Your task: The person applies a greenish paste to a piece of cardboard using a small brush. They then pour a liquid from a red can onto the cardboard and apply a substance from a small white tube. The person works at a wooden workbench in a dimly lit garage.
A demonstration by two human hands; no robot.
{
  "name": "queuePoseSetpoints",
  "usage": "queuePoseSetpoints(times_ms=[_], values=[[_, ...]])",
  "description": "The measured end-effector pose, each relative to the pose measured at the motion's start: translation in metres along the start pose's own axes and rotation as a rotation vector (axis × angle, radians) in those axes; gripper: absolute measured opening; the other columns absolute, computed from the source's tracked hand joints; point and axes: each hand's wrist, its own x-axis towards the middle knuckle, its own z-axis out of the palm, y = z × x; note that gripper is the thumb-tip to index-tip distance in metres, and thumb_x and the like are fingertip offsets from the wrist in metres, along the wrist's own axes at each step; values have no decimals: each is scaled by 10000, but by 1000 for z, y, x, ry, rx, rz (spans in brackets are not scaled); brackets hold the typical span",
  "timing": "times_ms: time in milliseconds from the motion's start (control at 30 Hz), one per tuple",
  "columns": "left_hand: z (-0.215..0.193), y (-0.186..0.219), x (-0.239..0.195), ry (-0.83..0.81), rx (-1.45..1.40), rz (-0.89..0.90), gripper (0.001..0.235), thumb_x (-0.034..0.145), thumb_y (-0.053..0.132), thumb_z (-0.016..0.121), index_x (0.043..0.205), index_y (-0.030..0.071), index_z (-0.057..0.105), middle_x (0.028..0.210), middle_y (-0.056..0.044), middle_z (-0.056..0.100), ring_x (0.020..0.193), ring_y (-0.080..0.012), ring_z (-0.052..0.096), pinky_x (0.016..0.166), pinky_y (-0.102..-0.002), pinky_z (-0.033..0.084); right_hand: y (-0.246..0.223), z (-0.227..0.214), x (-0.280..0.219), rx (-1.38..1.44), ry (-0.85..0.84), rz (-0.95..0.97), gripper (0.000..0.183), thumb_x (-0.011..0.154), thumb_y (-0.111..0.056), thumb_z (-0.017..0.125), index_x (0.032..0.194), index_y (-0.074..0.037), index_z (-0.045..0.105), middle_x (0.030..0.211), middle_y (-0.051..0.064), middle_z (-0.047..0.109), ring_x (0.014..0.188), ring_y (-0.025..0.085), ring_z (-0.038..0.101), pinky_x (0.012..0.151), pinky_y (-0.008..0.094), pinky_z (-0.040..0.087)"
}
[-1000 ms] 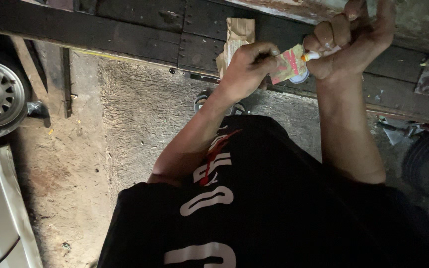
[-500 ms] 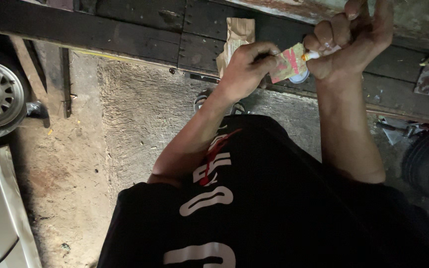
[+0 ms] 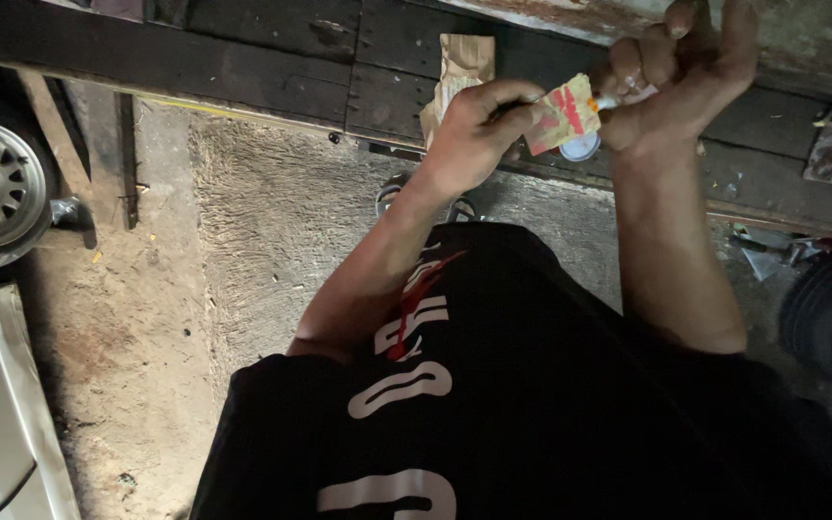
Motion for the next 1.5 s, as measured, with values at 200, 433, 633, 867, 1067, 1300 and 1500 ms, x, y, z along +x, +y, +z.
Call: queuePoseSetpoints(times_ms=[200, 433, 633, 867, 1067, 1300, 1500], values=[[-4, -7, -3, 21, -16, 22, 180, 1042, 83, 625, 1159, -28, 704, 904, -59, 762, 683, -61, 657, 569, -244, 521, -8, -7, 4, 137, -18, 24, 551, 1122, -553, 431, 826, -96, 516, 492, -5, 256, 440, 118, 256, 482, 289, 230], [-17, -25, -7, 74, -1, -59, 163, 1032, 89, 625, 1124, -17, 706, 776, -28, 689, 624, -48, 596, 544, -252, 478, 4, -25, 8, 301, 96, 54, 212, 999, -276, 464, 883, -102, 497, 709, 23, 419, 658, 154, 412, 652, 279, 360], [-32, -77, -17, 119, -179, -172, 150, 1033, 71, 649, 1099, -56, 695, 767, -57, 647, 643, -80, 586, 582, -270, 481, 55, -57, -2, 262, 29, 54, 206, 827, 88, 473, 916, -92, 520, 770, 21, 447, 738, 184, 468, 738, 333, 508], [-37, -160, -23, 222, -331, -459, 243, 981, 108, 666, 1163, -53, 671, 882, -95, 699, 692, -120, 663, 630, -292, 627, 107, -91, -15, 310, 520, 184, 200, 801, 108, 543, 917, -54, 559, 860, 117, 622, 801, 292, 656, 776, 410, 614], [-53, -205, -34, 190, -210, -475, 302, 1012, 150, 642, 1232, -55, 678, 1018, -123, 752, 835, -152, 734, 779, -296, 663, 165, -133, -32, 189, 589, 226, 300, 892, 29, 655, 1161, -82, 582, 910, 65, 677, 857, 236, 705, 713, 359, 595], [-85, -227, -56, 287, -198, -519, 280, 1018, 122, 663, 1229, -59, 693, 971, -132, 747, 822, -156, 742, 782, -305, 668, 242, -164, -58, 351, 674, 186, 171, 952, 10, 684, 1076, -66, 596, 1020, 65, 672, 952, 222, 690, 778, 341, 578], [-97, -246, -73, 249, -53, -551, 248, 1013, 94, 683, 1216, -41, 728, 982, -121, 765, 801, -143, 728, 741, -292, 638, 282, -206, -64, 199, 851, 157, 218, 842, 92, 683, 915, -103, 620, 906, 41, 649, 814, 205, 651, 710, 340, 552]])
